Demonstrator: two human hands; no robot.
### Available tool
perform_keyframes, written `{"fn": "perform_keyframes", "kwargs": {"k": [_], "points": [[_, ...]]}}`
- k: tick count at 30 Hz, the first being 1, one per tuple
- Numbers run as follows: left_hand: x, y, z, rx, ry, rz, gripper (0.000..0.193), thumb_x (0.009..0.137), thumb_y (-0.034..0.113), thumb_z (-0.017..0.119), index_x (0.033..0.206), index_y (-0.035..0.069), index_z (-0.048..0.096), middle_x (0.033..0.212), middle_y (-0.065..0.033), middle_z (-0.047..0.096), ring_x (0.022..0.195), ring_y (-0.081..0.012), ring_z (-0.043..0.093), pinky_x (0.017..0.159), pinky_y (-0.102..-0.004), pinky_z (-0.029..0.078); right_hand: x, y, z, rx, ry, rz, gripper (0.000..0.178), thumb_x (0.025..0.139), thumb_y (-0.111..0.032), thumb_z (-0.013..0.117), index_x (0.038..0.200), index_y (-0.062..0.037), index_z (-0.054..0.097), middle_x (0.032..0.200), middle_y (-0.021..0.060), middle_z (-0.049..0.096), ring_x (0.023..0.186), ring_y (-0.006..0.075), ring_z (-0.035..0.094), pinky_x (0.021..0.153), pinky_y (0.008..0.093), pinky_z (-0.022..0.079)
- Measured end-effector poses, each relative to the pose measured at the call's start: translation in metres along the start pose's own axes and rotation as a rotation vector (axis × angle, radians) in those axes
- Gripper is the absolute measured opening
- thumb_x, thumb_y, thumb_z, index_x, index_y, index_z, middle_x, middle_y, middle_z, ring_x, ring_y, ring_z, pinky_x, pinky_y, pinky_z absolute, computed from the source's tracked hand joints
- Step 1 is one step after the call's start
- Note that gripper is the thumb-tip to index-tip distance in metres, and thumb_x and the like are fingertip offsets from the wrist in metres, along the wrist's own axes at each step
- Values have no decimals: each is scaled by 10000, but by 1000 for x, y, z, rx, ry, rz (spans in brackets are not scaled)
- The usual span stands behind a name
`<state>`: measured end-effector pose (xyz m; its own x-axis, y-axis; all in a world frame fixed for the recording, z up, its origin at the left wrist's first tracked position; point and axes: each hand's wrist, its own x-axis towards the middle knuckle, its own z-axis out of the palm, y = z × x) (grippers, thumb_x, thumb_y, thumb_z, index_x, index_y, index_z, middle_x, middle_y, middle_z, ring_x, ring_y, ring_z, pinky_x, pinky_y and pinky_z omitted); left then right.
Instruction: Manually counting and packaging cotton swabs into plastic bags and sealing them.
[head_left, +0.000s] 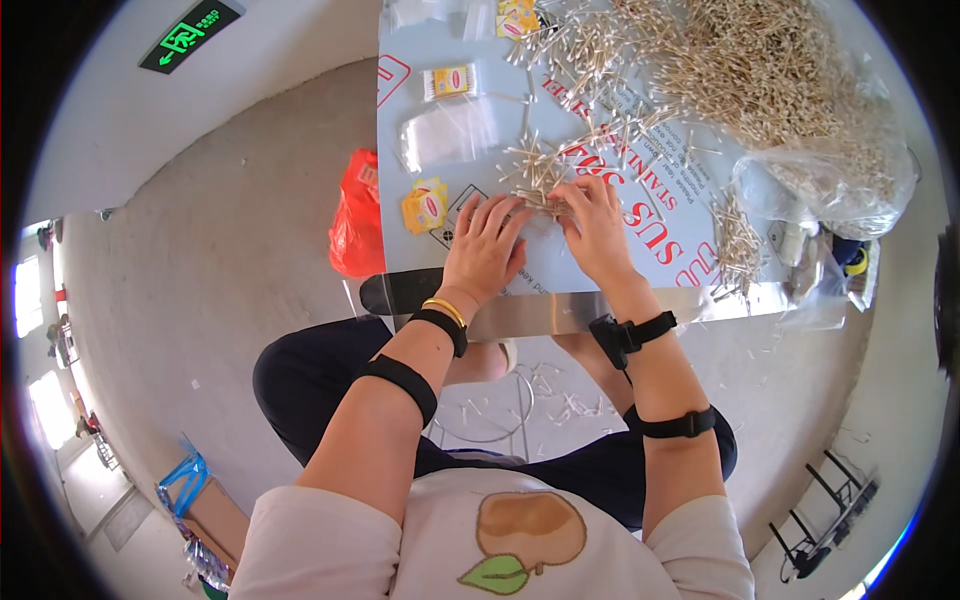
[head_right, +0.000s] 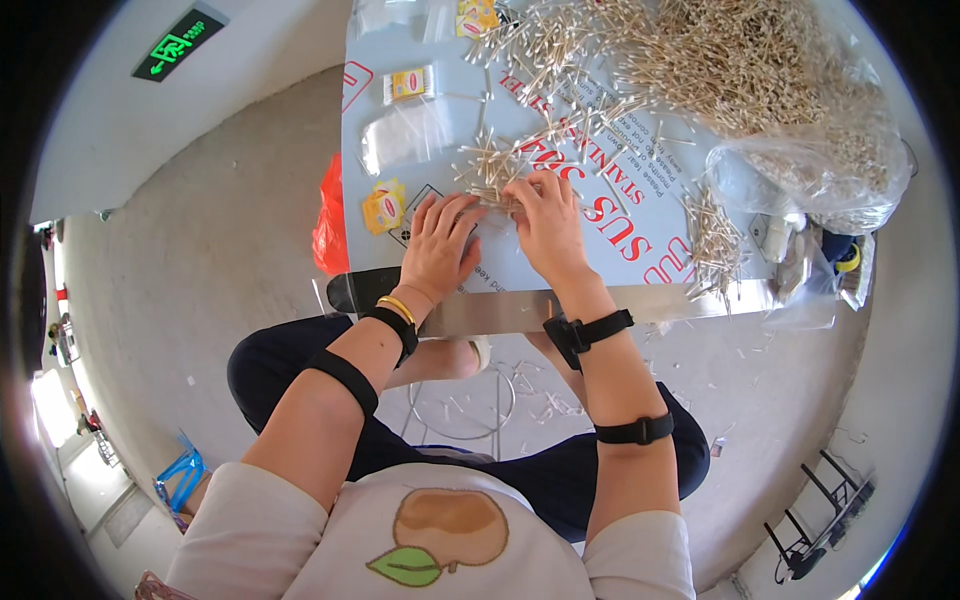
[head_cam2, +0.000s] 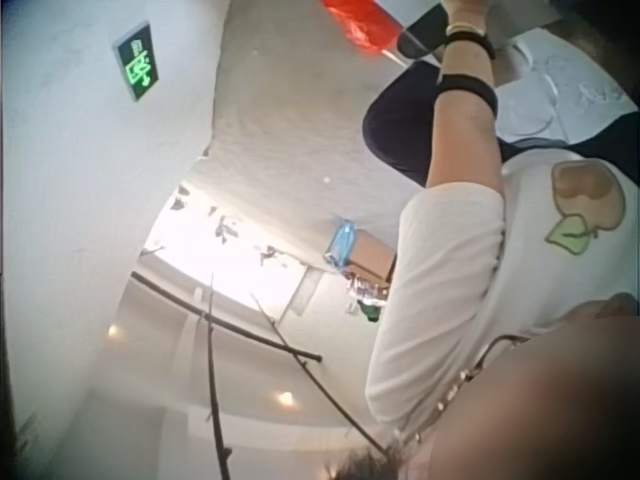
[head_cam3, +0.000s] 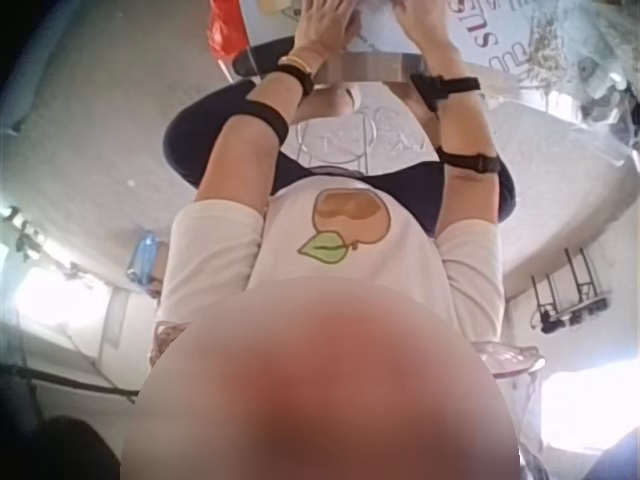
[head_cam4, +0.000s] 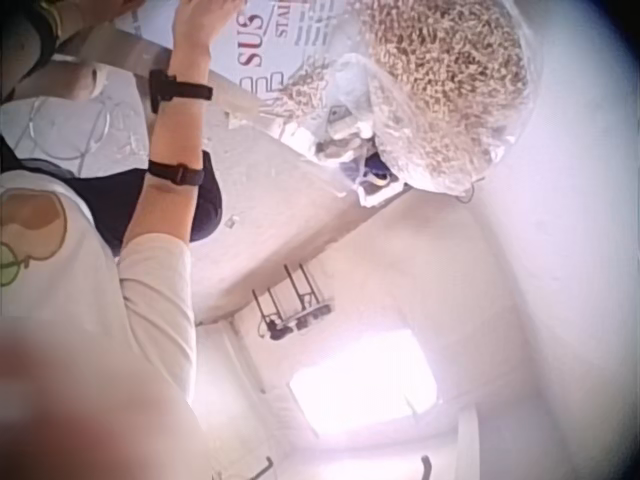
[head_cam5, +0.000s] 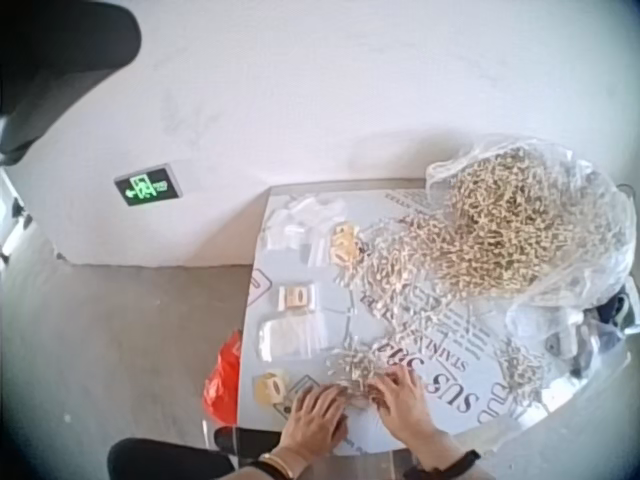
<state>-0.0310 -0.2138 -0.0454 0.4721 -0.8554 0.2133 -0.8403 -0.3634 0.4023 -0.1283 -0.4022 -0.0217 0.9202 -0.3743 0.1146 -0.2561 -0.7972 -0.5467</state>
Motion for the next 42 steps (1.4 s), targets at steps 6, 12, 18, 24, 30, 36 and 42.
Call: {"fn": "perform_keyframes", "kwargs": {"k": [6,12,18,24,30,36,42], "points": [[-4,-6,1,-25,33,-15,420,868,192,683,1264,107,571,1317,-94,550,1318,-291,502,1229,-518,300,21,-4,-4,97,133,16,292,808,3,736,1065,-122,676,1083,96,583,1064,344,565,937,465,481],[1,-2,3,-33,56,-3,399,856,198,697,1220,100,567,1254,-91,557,1254,-295,529,1216,-532,321,86,9,11,4,206,22,169,820,-91,752,987,-96,725,1082,120,607,1079,349,571,929,462,490],[1,-3,0,-31,55,0,405,852,197,704,1221,106,564,1259,-88,558,1247,-299,533,1208,-546,327,135,-3,5,-522,-244,-75,134,814,-167,737,908,-83,783,996,116,734,994,346,682,921,459,526],[3,2,2,-5,78,12,352,872,211,693,1189,106,581,1242,-63,572,1247,-259,544,1209,-515,332,128,21,-3,703,-11,348,266,886,-252,757,998,-11,774,797,33,715,699,98,607,654,263,469],[-3,-5,3,-23,81,-3,388,853,189,704,1208,109,570,1250,-78,569,1244,-288,538,1205,-529,332,58,41,-57,723,-102,481,273,917,-237,742,1036,8,745,806,-5,665,741,72,563,671,248,436],[2,-1,2,-59,72,-3,383,853,181,698,1208,108,572,1253,-74,566,1246,-284,537,1206,-526,330,-30,129,-114,-318,-47,604,162,871,-197,761,892,-45,709,797,134,708,743,277,688,668,410,521],[1,-3,2,-57,75,11,372,850,178,704,1181,92,558,1265,-88,561,1252,-301,533,1208,-528,327,-24,76,-64,4,95,191,258,818,-170,813,1015,-64,685,976,131,687,955,339,658,847,455,511]]}}
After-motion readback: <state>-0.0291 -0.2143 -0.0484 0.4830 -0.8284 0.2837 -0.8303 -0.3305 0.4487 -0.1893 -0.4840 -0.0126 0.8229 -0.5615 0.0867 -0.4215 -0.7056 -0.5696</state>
